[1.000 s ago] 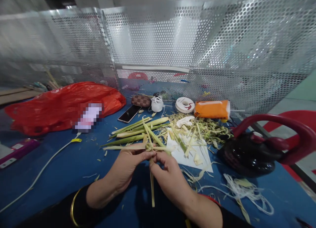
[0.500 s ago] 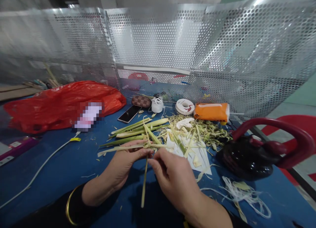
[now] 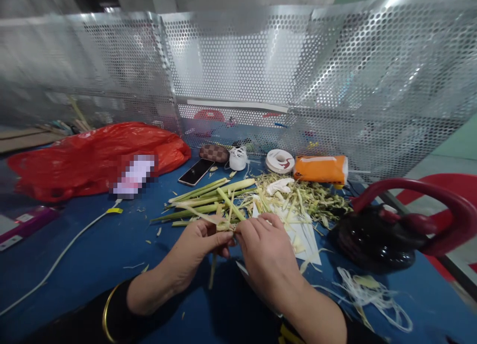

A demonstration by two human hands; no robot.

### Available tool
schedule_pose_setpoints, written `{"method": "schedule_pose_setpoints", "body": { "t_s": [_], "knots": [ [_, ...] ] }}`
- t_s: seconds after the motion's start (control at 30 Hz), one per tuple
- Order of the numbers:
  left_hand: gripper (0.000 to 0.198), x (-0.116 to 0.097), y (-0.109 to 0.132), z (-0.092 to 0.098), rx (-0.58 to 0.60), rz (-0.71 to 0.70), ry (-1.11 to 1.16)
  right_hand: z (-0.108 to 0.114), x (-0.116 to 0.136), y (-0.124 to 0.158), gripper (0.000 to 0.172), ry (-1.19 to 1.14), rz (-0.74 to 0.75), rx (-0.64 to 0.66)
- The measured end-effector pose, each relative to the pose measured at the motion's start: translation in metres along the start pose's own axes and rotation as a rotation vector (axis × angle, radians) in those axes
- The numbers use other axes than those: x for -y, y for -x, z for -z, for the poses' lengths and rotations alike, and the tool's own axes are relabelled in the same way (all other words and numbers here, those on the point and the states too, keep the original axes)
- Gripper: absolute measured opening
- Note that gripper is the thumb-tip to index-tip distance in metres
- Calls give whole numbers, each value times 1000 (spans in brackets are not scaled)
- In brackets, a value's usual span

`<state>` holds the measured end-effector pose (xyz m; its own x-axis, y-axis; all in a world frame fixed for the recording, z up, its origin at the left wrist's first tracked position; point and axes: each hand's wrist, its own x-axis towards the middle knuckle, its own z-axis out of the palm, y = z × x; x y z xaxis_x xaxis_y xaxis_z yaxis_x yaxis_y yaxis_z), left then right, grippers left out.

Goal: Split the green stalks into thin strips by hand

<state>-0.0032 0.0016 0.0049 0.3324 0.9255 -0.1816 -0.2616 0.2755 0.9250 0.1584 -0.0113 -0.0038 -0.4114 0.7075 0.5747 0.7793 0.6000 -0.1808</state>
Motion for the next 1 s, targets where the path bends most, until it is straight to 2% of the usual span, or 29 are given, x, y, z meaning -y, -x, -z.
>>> {"method": "schedule_pose_setpoints", "body": {
  "t_s": [0.2,0.37,0.57,0.7,0.8,1.0],
  "knots": [
    [17,2,-4,5,-54,37,-78,17,-3,-5,24,151,58,59],
    [16,-2,-3,9,-73,46,-126,32,-7,-9,24,121,67,104],
    [26,-3,-3,10,68,89,-163,26,-3,-8,22,58,67,127],
    [34,-3,-2,8,43,160,-111,20,-3,-7,23,78,89,160],
    [32,-1,-3,8,37,179,-91,16,-4,-5,23,98,106,171],
    [24,6,-8,13,15,117,-109,22,-8,-5,24,19,66,219]
  ]
}}
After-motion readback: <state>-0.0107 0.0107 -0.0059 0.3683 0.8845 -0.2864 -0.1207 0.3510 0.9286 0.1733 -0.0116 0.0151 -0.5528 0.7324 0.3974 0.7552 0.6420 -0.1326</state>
